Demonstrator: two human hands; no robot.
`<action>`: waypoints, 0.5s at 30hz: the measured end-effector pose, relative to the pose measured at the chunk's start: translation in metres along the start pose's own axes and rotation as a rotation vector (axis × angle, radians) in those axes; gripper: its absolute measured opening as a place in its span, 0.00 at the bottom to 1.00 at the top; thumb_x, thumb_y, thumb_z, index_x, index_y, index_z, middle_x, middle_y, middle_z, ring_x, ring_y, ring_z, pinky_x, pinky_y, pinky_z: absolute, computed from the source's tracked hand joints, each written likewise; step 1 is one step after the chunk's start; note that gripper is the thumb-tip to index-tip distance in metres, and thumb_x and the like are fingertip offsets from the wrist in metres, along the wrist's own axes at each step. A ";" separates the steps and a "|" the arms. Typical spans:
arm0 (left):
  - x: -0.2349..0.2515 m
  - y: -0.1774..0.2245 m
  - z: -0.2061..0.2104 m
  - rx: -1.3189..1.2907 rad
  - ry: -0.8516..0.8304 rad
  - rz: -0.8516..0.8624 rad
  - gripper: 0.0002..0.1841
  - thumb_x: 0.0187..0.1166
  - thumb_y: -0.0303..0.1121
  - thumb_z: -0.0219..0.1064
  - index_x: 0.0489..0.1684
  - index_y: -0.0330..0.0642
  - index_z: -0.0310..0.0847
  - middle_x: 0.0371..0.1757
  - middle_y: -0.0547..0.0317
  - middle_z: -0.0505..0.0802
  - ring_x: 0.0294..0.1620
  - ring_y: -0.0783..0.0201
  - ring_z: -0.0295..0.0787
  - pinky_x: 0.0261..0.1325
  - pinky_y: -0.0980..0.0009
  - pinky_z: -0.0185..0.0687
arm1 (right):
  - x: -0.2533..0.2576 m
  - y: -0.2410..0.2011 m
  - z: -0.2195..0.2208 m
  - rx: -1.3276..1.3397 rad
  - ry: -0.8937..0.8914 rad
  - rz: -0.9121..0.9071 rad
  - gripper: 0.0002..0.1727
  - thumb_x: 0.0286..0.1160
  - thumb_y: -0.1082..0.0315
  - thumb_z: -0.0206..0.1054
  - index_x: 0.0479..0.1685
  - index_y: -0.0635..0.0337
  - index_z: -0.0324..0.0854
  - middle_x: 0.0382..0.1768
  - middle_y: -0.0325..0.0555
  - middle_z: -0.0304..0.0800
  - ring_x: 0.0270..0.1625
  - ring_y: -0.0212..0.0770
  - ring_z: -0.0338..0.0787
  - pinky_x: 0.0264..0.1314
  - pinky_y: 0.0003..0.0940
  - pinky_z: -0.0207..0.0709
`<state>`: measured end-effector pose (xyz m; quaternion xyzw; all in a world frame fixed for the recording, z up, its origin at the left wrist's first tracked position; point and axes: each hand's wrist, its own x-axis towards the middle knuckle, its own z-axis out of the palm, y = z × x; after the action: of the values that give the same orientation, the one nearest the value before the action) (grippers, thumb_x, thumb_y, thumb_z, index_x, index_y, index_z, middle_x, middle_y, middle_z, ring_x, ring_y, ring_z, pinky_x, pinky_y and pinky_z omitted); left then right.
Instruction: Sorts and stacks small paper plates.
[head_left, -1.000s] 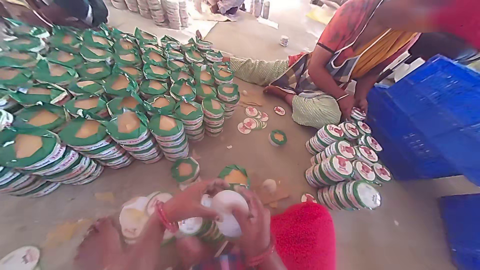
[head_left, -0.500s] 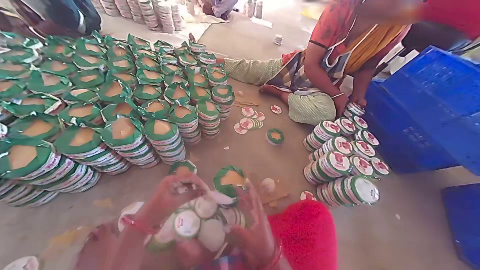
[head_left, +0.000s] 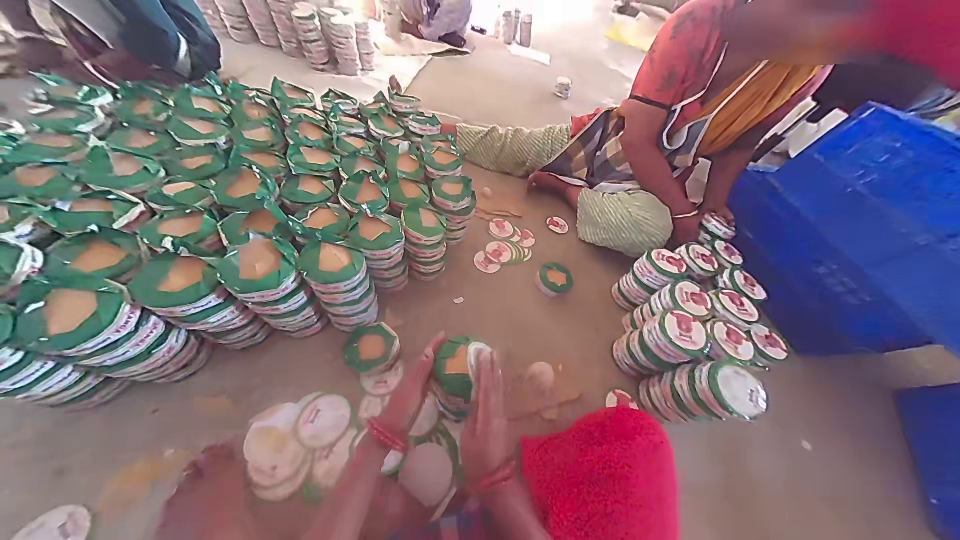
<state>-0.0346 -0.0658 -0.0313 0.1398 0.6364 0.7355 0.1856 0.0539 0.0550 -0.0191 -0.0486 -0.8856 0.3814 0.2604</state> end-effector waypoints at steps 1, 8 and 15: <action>0.000 -0.003 0.006 -0.039 0.001 0.002 0.35 0.92 0.49 0.29 0.89 0.31 0.54 0.87 0.45 0.70 0.86 0.63 0.67 0.86 0.65 0.63 | -0.001 0.001 0.006 -0.023 0.021 -0.033 0.31 0.73 0.79 0.51 0.80 0.84 0.63 0.80 0.77 0.69 0.83 0.74 0.70 0.85 0.63 0.63; -0.001 -0.007 0.017 -0.122 0.038 0.000 0.41 0.87 0.59 0.38 0.91 0.35 0.51 0.86 0.48 0.71 0.83 0.64 0.69 0.83 0.67 0.68 | 0.004 0.009 0.014 -0.276 -0.042 -0.140 0.40 0.86 0.49 0.49 0.81 0.81 0.65 0.80 0.72 0.72 0.83 0.71 0.72 0.86 0.64 0.62; -0.008 0.011 0.022 -0.068 0.053 -0.105 0.35 0.83 0.41 0.46 0.92 0.37 0.49 0.86 0.45 0.69 0.81 0.65 0.69 0.80 0.69 0.68 | 0.022 0.009 -0.002 -0.389 -0.293 -0.272 0.44 0.81 0.44 0.58 0.82 0.76 0.66 0.81 0.63 0.75 0.85 0.62 0.73 0.88 0.58 0.62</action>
<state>-0.0190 -0.0514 -0.0170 0.0804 0.6220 0.7495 0.2117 0.0350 0.0691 -0.0151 0.0772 -0.9688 0.1686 0.1642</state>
